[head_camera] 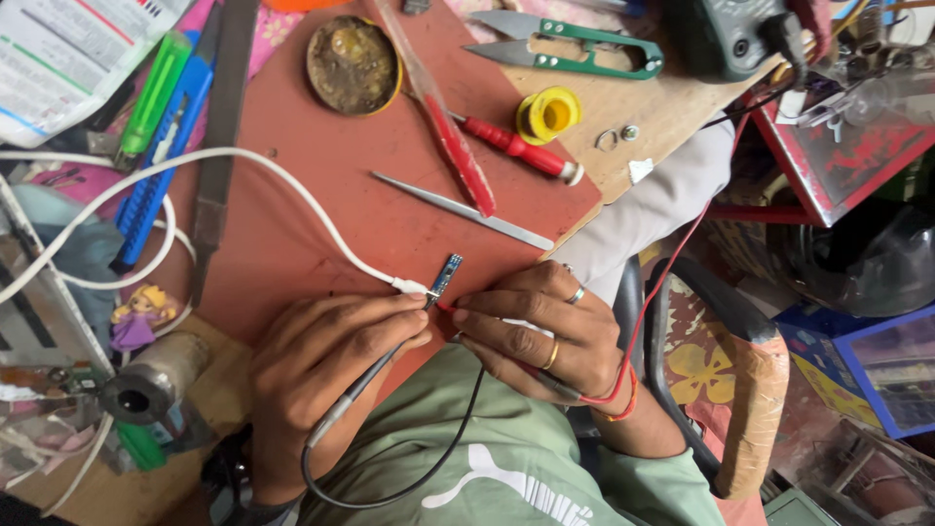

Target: The person cleans a small green circuit board with a brush, turns it over and inspects it, then touches its contacts with multimeter probes to test it. They then hold a soldering iron and use tweezers to work on the board's components at the workbench.

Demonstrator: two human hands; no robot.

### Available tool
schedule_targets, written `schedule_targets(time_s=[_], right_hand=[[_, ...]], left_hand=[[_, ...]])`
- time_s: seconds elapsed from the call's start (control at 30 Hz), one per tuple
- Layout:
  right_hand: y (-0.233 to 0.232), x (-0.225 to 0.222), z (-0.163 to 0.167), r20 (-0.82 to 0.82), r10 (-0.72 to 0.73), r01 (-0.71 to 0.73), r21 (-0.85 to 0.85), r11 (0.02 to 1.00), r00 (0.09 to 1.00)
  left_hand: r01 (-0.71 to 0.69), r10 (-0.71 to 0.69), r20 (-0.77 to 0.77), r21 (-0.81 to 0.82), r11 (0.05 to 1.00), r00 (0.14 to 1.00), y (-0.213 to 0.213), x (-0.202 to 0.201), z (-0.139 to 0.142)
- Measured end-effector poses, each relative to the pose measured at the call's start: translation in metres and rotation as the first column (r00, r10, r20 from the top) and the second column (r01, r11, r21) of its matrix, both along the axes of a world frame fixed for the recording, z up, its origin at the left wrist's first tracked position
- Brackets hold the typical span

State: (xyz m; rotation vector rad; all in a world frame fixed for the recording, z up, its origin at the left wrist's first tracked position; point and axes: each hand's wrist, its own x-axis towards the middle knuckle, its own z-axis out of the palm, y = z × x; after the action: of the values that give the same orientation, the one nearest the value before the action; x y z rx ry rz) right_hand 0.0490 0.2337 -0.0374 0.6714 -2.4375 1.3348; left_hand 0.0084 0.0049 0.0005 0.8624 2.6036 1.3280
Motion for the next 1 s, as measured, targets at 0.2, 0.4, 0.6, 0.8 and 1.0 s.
schedule_targets(time_s=[0.2, 0.4, 0.6, 0.8, 1.0], right_hand=[[0.0026, 0.0, -0.0006, -0.028, 0.014, -0.013, 0.024, 1.0, 1.0], [0.0026, 0.0, -0.0019, -0.042, 0.017, -0.016, 0.011, 1.0, 0.999], [0.0026, 0.0007, -0.0016, -0.014, 0.024, -0.024, -0.011, 1.0, 1.0], [0.0015, 0.0029, 0.0007, 0.006, 0.016, -0.016, -0.003, 1.0, 1.0], [-0.0016, 0.0024, 0.0035, 0.005, -0.003, 0.002, 0.02, 1.0, 1.0]], left_hand=[[-0.025, 0.024, -0.013, -0.006, 1.0, 1.0, 0.0045, 0.0012, 0.0001], [-0.031, 0.031, -0.009, -0.009, 0.999, 0.999, 0.0046, 0.0023, 0.0007], [-0.027, 0.027, -0.005, -0.011, 1.0, 1.0, 0.0047, 0.0019, 0.0006], [-0.011, 0.011, -0.015, 0.0, 1.0, 1.0, 0.0031, 0.0021, 0.0007], [-0.004, 0.004, 0.001, 0.03, 1.0, 1.0, -0.0012, 0.0027, 0.0002]])
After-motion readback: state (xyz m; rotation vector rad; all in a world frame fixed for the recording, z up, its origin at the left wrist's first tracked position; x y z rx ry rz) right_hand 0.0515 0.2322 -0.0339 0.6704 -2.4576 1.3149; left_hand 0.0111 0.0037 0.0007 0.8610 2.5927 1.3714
